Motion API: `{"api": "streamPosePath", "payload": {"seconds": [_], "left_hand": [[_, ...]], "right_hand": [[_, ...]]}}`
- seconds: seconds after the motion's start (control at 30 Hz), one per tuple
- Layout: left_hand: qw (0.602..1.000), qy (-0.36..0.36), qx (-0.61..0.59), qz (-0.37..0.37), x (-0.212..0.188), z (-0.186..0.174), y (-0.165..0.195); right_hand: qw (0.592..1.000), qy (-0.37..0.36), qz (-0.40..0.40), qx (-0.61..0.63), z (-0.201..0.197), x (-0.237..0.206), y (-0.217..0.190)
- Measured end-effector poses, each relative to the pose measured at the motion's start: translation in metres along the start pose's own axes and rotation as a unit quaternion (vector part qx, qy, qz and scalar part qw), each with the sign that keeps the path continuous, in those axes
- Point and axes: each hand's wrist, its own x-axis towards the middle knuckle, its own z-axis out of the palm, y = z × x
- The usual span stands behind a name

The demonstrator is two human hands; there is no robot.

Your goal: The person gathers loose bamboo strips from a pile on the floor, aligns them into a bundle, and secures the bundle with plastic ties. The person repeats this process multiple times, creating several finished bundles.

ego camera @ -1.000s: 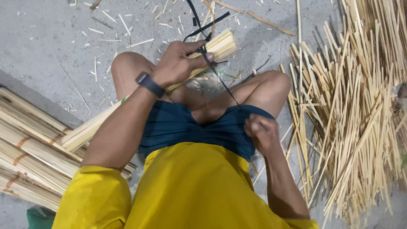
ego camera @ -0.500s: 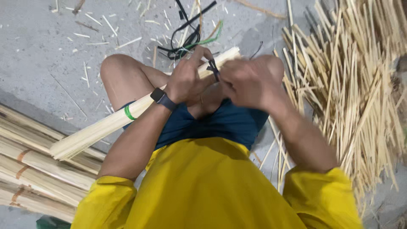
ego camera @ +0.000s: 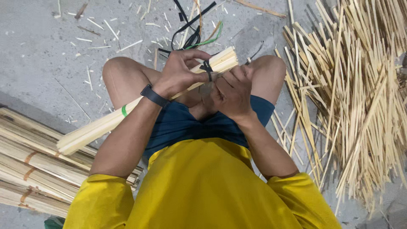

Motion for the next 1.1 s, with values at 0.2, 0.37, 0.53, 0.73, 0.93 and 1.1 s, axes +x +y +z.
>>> {"api": "streamPosePath", "payload": {"seconds": [0.2, 0.37, 0.53, 0.73, 0.93, 1.1], "left_hand": [[0.992, 0.086, 0.073, 0.060, 0.009, 0.003, -0.005], [0.979, 0.126, 0.146, 0.064, 0.008, 0.006, -0.004], [0.977, 0.146, 0.138, 0.066, 0.005, 0.005, 0.003], [0.990, 0.101, 0.056, 0.079, 0.003, -0.020, 0.001], [0.994, 0.063, 0.048, -0.079, 0.008, -0.025, -0.003], [0.959, -0.040, 0.262, 0.102, -0.031, -0.065, 0.009]], "right_hand": [[0.993, 0.043, 0.092, 0.066, 0.020, -0.006, -0.002], [0.989, 0.091, 0.107, 0.054, 0.033, -0.007, -0.002], [0.985, 0.115, 0.121, 0.049, 0.037, 0.002, -0.002], [0.938, 0.047, 0.261, 0.223, 0.039, -0.007, 0.006], [0.815, -0.176, 0.393, 0.388, 0.095, -0.034, -0.001], [0.949, -0.144, 0.171, 0.221, 0.128, -0.022, -0.004]]}}
